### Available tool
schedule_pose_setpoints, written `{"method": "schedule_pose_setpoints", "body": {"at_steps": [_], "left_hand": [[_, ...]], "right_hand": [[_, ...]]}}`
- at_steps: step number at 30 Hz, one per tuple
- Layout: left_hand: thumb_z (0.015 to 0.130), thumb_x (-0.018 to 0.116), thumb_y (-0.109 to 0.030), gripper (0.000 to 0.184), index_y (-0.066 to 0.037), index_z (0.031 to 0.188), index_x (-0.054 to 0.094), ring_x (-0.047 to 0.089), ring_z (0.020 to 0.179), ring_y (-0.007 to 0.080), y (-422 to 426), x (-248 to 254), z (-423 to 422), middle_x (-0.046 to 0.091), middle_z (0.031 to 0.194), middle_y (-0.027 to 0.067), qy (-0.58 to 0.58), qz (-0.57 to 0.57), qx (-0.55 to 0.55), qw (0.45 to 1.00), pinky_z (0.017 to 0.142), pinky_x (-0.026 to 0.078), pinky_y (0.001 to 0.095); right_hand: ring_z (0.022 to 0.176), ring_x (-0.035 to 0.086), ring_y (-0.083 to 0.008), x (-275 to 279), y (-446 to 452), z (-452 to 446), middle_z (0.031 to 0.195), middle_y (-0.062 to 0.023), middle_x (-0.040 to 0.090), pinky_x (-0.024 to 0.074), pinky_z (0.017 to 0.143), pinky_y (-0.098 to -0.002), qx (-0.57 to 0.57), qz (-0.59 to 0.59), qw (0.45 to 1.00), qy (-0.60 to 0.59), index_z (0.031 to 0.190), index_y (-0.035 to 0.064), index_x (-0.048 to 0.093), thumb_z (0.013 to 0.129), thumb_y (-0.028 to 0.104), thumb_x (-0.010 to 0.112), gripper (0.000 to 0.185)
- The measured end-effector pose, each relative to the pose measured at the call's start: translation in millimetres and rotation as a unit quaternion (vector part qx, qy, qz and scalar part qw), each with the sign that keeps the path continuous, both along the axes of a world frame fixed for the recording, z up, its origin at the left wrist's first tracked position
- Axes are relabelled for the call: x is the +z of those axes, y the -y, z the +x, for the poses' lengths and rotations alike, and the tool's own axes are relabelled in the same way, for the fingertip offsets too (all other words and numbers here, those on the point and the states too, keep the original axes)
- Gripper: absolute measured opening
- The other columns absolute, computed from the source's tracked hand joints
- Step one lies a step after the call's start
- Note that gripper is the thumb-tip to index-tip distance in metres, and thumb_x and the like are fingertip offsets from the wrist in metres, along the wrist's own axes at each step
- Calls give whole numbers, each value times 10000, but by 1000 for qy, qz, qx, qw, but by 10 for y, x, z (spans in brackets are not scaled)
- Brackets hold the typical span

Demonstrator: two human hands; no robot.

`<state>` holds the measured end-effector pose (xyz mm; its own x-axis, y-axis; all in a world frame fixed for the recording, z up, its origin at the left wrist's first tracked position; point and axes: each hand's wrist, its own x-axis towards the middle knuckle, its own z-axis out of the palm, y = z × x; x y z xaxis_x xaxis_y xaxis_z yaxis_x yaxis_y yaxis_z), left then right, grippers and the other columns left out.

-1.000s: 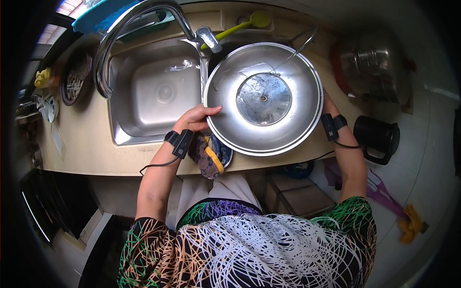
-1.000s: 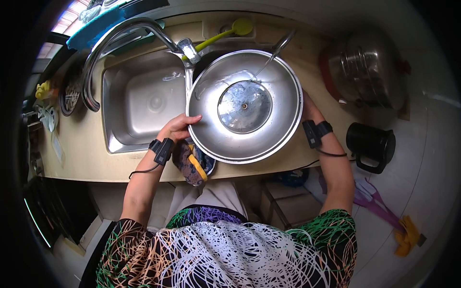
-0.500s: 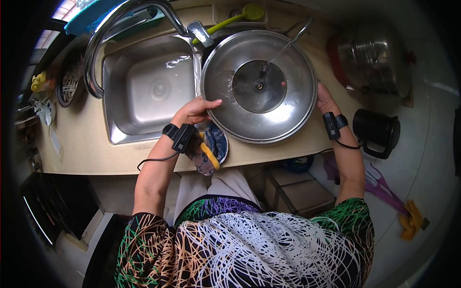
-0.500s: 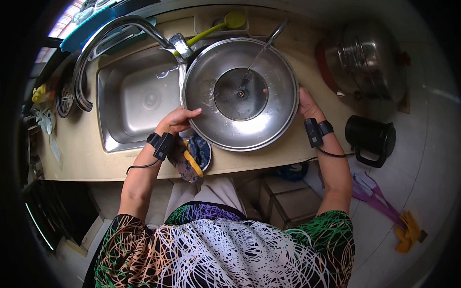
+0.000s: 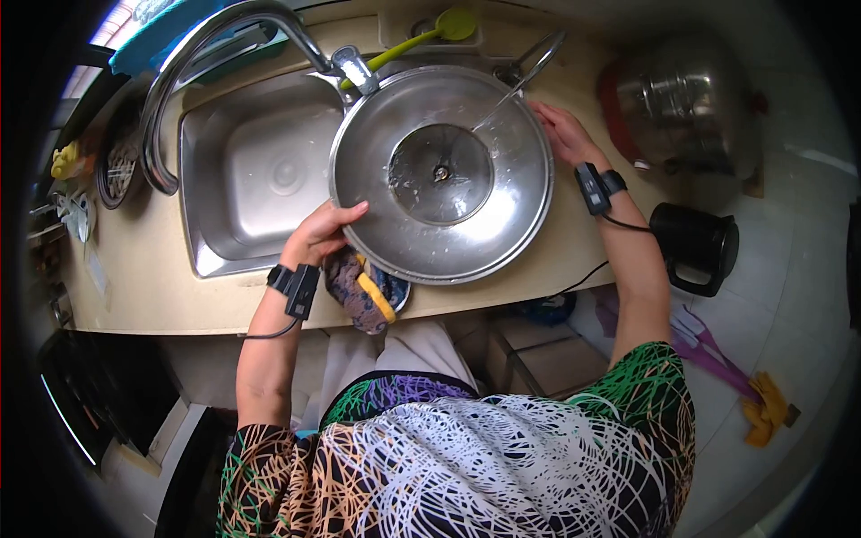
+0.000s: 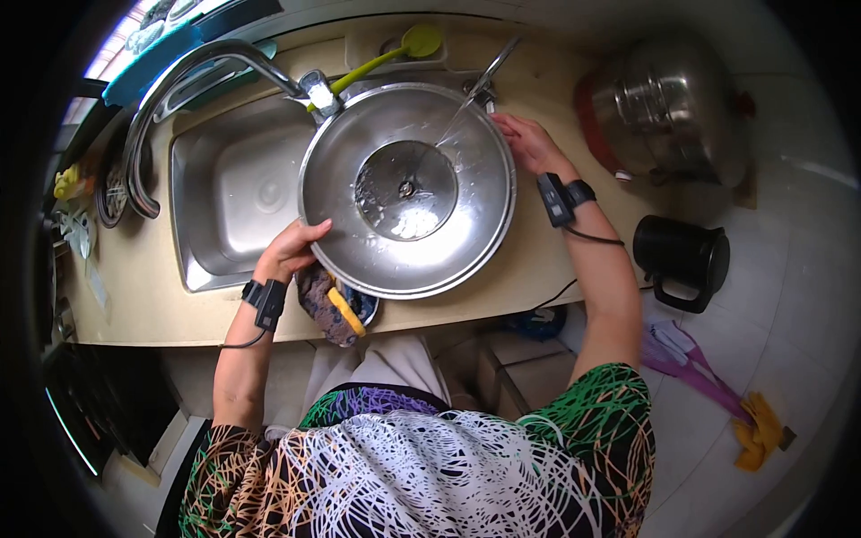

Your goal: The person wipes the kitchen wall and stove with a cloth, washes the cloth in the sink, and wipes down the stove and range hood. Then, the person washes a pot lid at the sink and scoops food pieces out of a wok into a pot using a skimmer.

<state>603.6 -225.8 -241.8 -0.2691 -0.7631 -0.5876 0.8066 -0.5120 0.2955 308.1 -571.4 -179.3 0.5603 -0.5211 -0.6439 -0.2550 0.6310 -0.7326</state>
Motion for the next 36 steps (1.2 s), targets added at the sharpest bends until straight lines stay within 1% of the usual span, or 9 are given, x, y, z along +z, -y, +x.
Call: {"method": "schedule_pose_setpoints", "body": {"at_steps": [8,15,18,19,23,26,28,30,36], "left_hand": [[828,678,-128,442,13,1199,485,645,907,226,-59,109,-29,616,1060,138,5,18,19,1000,720,578,331],[838,663,-121,417,15,1191,489,654,883,225,-58,60,-52,622,1042,135,-2,12,22,1000,713,585,328],[840,656,-107,409,22,1190,487,654,889,231,-42,-20,-56,620,1042,143,-14,16,24,999,737,586,338],[841,654,-102,407,25,1189,487,654,892,234,-47,-22,-51,619,1043,146,-18,19,24,999,746,586,343],[850,629,-61,339,55,1148,515,637,936,264,-92,3,-56,613,1044,167,-70,25,50,996,854,543,400],[853,623,-58,342,59,1154,511,638,933,276,-149,16,-71,614,1041,174,-116,9,55,992,858,540,418],[854,623,-63,348,62,1158,510,635,950,289,-209,-22,-95,614,1049,186,-140,10,57,989,875,530,438],[853,625,-67,355,63,1161,506,633,961,294,-245,19,-136,612,1058,193,-170,4,58,984,889,523,445],[869,592,-43,395,51,1230,458,589,1055,309,-295,-158,-272,571,1141,204,-235,-32,55,970,948,481,463]], "right_hand": [[972,592,-220,-274,450,359,1092,-167,600,481,870,-305,-31,91,995,-6,1109,-83,536,852,29,501,282],[704,484,-163,-106,499,454,972,-134,552,403,577,-248,-102,166,979,-55,996,-68,530,657,-103,408,362],[689,454,-172,-19,649,433,927,-117,530,404,595,-263,-235,266,935,12,983,-81,513,594,-120,384,411],[765,509,-210,1,655,389,968,-133,548,431,648,-285,-214,293,926,102,1072,-111,489,649,-111,420,429],[997,567,-235,-8,316,303,1140,-169,568,472,819,-306,-113,76,985,104,1197,-100,485,798,-28,491,406],[1027,564,-173,276,-311,228,1164,-132,583,464,866,-295,-10,2,999,41,1189,-40,530,877,107,518,345],[1070,552,-137,219,-562,-108,1147,-99,602,459,906,-287,47,53,997,3,1235,1,517,921,266,523,411],[1125,534,-202,304,-937,-225,1232,-150,547,434,987,-368,118,-16,993,-28,1271,-47,462,931,334,512,514],[1145,516,-235,616,-1539,200,1226,-132,512,485,941,-357,69,84,988,112,1321,-48,382,904,231,565,534]]}}
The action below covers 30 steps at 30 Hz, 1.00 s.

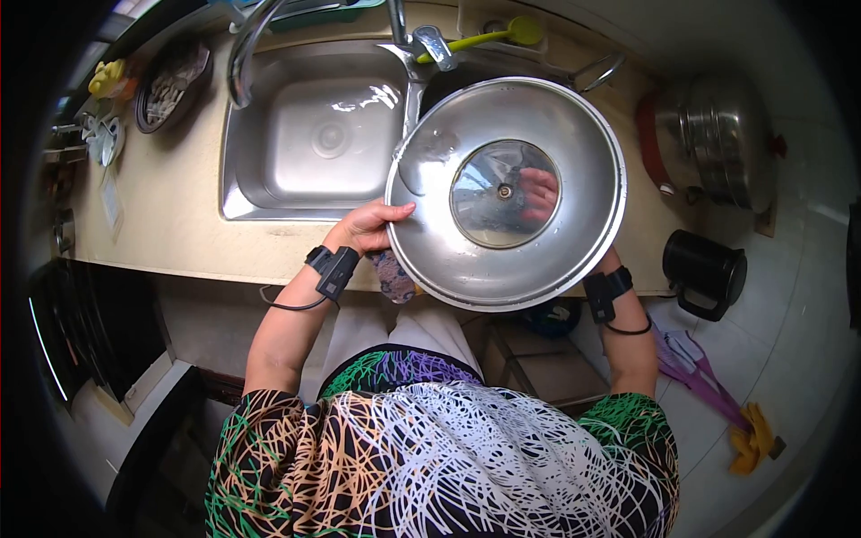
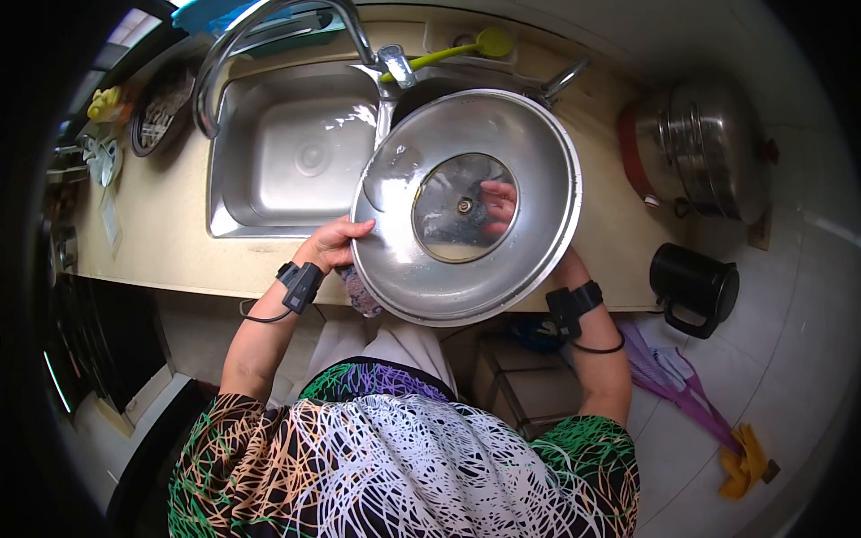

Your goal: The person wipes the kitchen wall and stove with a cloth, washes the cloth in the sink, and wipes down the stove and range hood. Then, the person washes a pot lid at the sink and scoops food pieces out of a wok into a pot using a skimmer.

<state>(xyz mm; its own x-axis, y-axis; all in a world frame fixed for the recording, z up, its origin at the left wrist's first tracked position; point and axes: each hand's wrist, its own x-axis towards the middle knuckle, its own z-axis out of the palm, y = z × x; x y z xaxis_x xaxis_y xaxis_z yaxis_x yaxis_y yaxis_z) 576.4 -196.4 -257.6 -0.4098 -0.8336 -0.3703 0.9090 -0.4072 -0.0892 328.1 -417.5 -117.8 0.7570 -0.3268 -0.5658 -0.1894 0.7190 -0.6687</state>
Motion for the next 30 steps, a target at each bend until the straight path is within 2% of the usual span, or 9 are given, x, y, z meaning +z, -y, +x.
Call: {"method": "schedule_pose_setpoints", "body": {"at_steps": [6,10,14,17,20,22,24,27,30], "left_hand": [[892,568,-83,416,35,1268,435,537,1138,311,94,-59,-183,522,1236,208,-105,-78,36,991,995,435,479],[899,583,-165,428,-18,1280,455,524,1161,291,192,-70,-390,539,1245,162,-157,-75,78,982,1009,407,474],[899,586,-216,434,-21,1265,460,533,1142,284,350,-24,-581,550,1219,160,-212,-83,95,969,1028,389,480],[803,559,-557,703,-55,1284,460,520,1159,302,560,78,-592,543,1243,166,-202,-181,42,962,863,469,390],[710,452,-768,883,-66,1245,498,608,939,303,740,144,-715,535,1219,257,-47,-178,-45,982,799,522,395],[754,391,-760,848,-43,1193,502,617,958,312,804,33,-735,531,1234,250,-88,-168,-141,972,761,526,355],[837,447,-650,695,-34,1155,499,616,1000,312,721,122,-627,540,1229,234,22,-81,-130,988,768,524,338],[897,517,-489,543,-24,1174,481,604,1045,306,516,39,-299,563,1191,221,157,-58,-86,982,807,519,337],[888,592,-232,315,-20,1108,516,623,985,283,294,-119,209,598,1064,191,198,128,48,971,808,531,351]], "right_hand": [[1103,534,-222,54,-239,204,1188,-133,503,499,929,-361,-6,-105,993,50,1311,11,354,847,158,630,559],[999,563,-164,38,-275,281,1088,-96,532,529,822,-307,-21,-259,966,-3,1304,71,363,825,62,597,533],[809,582,-113,100,-283,365,957,-21,541,506,661,-246,-83,-294,952,-22,1258,105,416,854,138,607,449],[744,544,-102,235,-180,334,923,-18,550,457,590,-237,-112,-298,948,-8,1217,96,422,882,140,561,366],[659,500,-114,108,58,143,854,-38,527,401,538,-244,-199,-316,928,-10,1128,78,430,884,146,557,284],[647,478,-109,205,168,57,779,-25,468,370,505,-237,-217,-298,929,27,1097,85,436,888,142,554,246],[598,458,-98,213,337,-100,748,-16,450,335,450,-213,-254,-369,894,-22,1041,90,454,906,153,543,173],[549,444,-83,179,533,-372,718,-13,451,295,402,-194,-293,-410,860,-79,1020,86,466,920,214,524,173],[537,445,-80,36,567,-584,697,-12,453,286,385,-188,-330,-387,857,-80,998,87,491,933,268,496,193]]}}
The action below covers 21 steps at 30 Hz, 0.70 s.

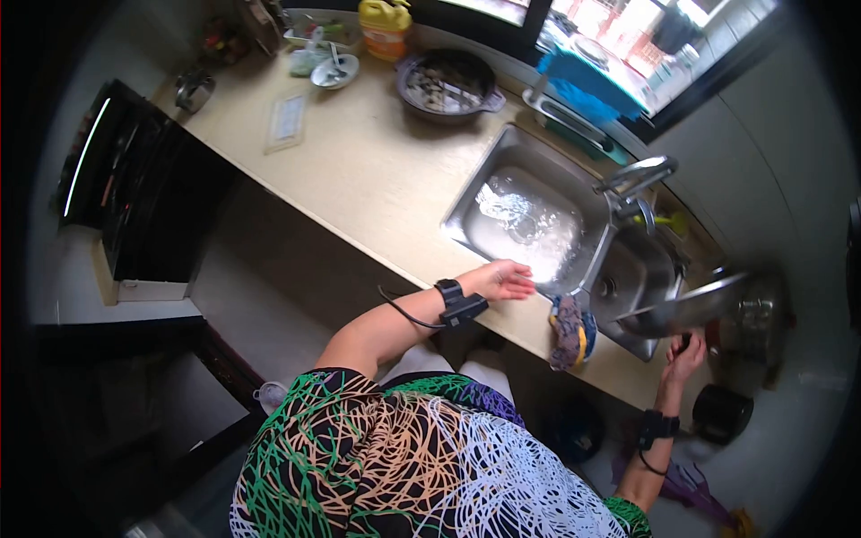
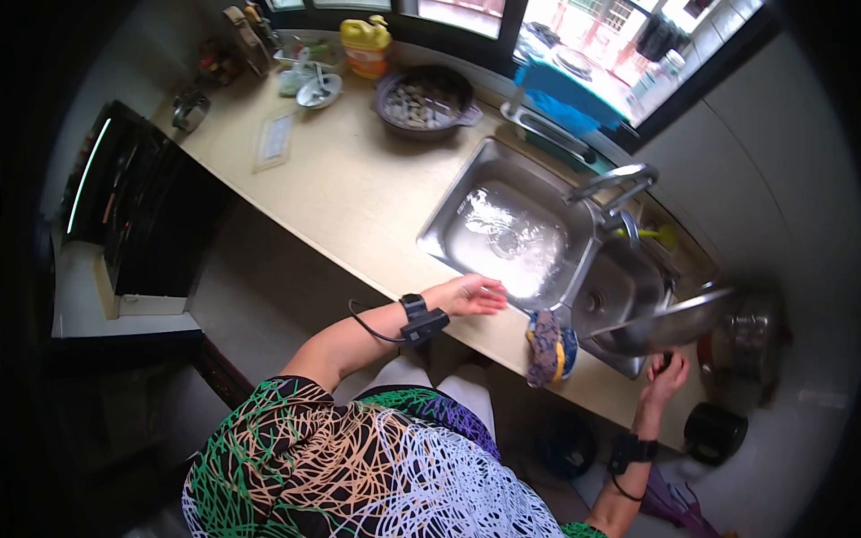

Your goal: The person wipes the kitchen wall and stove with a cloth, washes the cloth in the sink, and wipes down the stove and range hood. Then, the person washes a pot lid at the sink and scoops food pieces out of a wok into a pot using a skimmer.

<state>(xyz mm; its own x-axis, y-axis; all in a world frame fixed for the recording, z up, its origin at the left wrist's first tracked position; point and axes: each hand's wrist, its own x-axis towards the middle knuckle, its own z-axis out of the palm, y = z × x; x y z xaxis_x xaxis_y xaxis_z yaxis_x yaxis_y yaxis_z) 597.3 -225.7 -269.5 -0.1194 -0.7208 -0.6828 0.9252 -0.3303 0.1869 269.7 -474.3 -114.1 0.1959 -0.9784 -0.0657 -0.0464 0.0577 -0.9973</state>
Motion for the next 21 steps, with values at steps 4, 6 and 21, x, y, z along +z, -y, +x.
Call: {"method": "schedule_pose_setpoints", "body": {"at_steps": [4,6,21], "left_hand": [[852,572,-69,263,21,1083,484,611,939,312,-550,-16,897,513,1077,226,19,78,198,977,816,539,369],[842,562,-50,351,40,1142,404,578,942,362,-881,-178,1352,438,1103,234,34,85,289,953,817,541,405],[853,637,-379,659,120,1190,372,612,732,357,-2803,-747,3928,502,1050,263,258,322,538,735,644,583,483]], "right_hand": [[535,422,-70,44,-303,152,677,-5,433,272,384,-181,-58,30,997,33,925,92,481,949,270,457,181],[532,420,-71,-41,-369,204,682,-7,433,273,382,-182,-24,25,999,32,920,87,479,949,276,455,193],[499,412,-93,-263,-1041,968,666,-32,430,262,352,-195,-87,115,988,49,832,46,460,935,255,400,241]]}}
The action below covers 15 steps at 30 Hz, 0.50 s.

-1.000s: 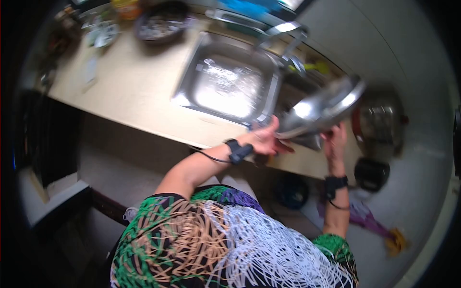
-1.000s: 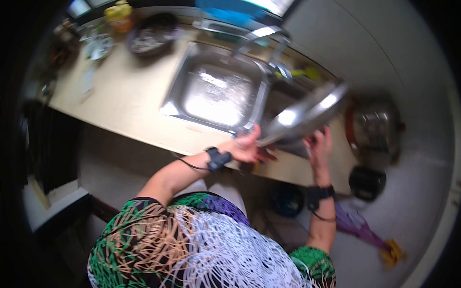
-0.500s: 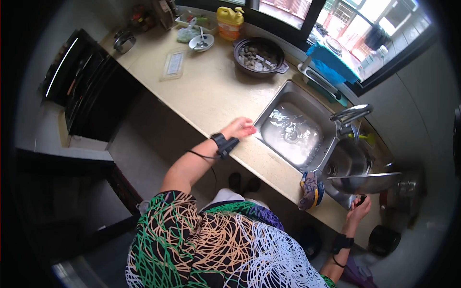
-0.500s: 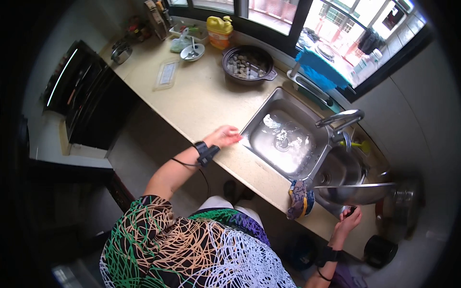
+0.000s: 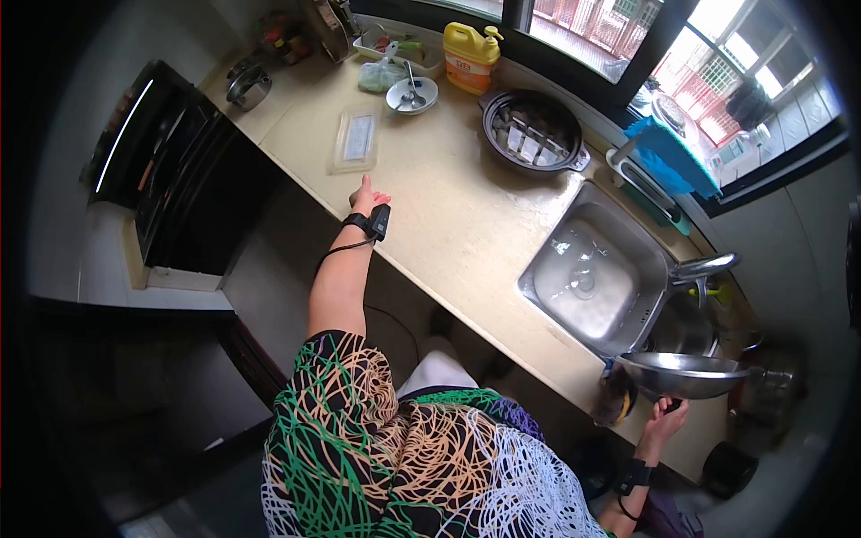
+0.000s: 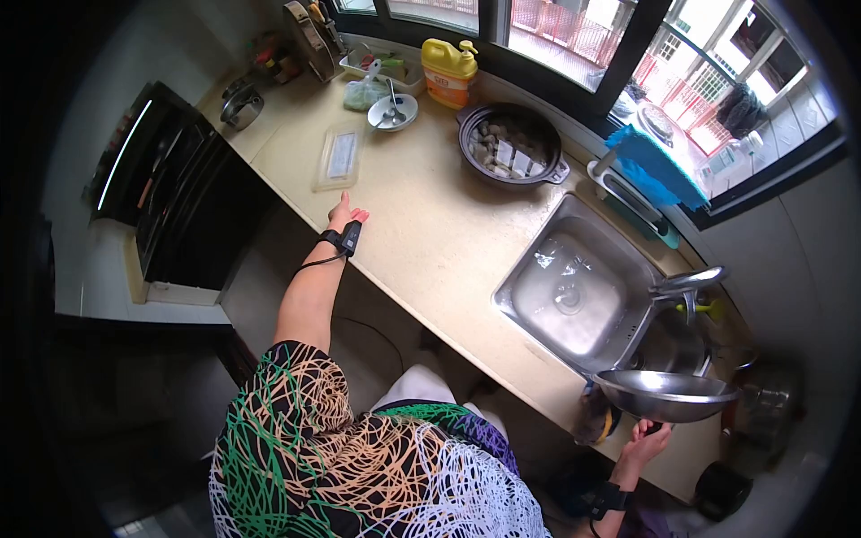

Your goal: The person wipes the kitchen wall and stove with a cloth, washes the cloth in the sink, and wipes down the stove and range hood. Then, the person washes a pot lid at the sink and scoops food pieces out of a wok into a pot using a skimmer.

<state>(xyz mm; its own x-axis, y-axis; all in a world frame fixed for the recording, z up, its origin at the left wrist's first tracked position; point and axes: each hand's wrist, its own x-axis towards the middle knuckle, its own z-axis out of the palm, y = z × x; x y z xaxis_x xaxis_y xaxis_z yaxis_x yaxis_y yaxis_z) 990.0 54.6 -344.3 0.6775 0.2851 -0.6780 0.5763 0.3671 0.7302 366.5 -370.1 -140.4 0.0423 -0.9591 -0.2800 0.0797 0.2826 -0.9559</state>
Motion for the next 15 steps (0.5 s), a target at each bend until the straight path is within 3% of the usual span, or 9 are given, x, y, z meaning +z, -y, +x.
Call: {"method": "schedule_pose_setpoints", "body": {"at_steps": [1,2,5,6,9,11,15], "left_hand": [[848,643,-382,660,136,1170,392,617,694,353,-42,-3,146,521,1030,265,0,13,5,1000,631,584,484],[854,632,-395,595,135,1084,491,637,662,324,-69,-25,313,591,914,240,-15,42,3,999,609,580,426],[864,614,-402,541,116,1010,554,652,621,282,-184,-43,685,638,844,223,2,103,-24,994,594,560,355],[879,590,-398,483,84,907,608,661,603,238,-227,39,747,664,761,181,-12,142,-72,987,577,538,311],[834,600,-144,211,47,755,638,647,580,208,-285,-254,973,660,688,129,-51,137,-16,989,561,527,302],[754,592,-12,69,29,772,644,651,624,189,-271,-107,961,669,759,138,-73,209,-37,974,535,519,307],[767,585,-11,105,43,850,550,603,600,218,-435,-313,966,607,739,141,-68,63,-1,996,557,531,353]], "right_hand": [[496,412,-94,1,-63,62,664,-34,429,262,349,-196,-11,0,1000,-4,830,45,460,935,257,399,244],[493,411,-96,-13,-121,118,662,-36,428,263,347,-196,-20,-2,1000,-8,829,45,459,934,259,397,246],[479,406,-105,-107,-259,275,659,-48,433,261,339,-201,-47,-11,999,-20,845,43,456,938,275,382,260],[478,406,-106,-103,-324,378,658,-49,435,262,338,-202,-61,-7,998,-22,850,42,455,939,278,380,264],[483,409,-107,-87,-464,506,659,-53,438,269,337,-208,-44,18,998,-31,861,34,455,936,275,386,261],[485,409,-105,-66,-554,686,659,-50,433,273,341,-205,-72,44,996,-12,854,37,455,924,259,383,244],[484,397,-102,-94,-555,751,667,-46,416,272,342,-201,-44,32,998,26,847,33,461,911,244,389,233]]}}
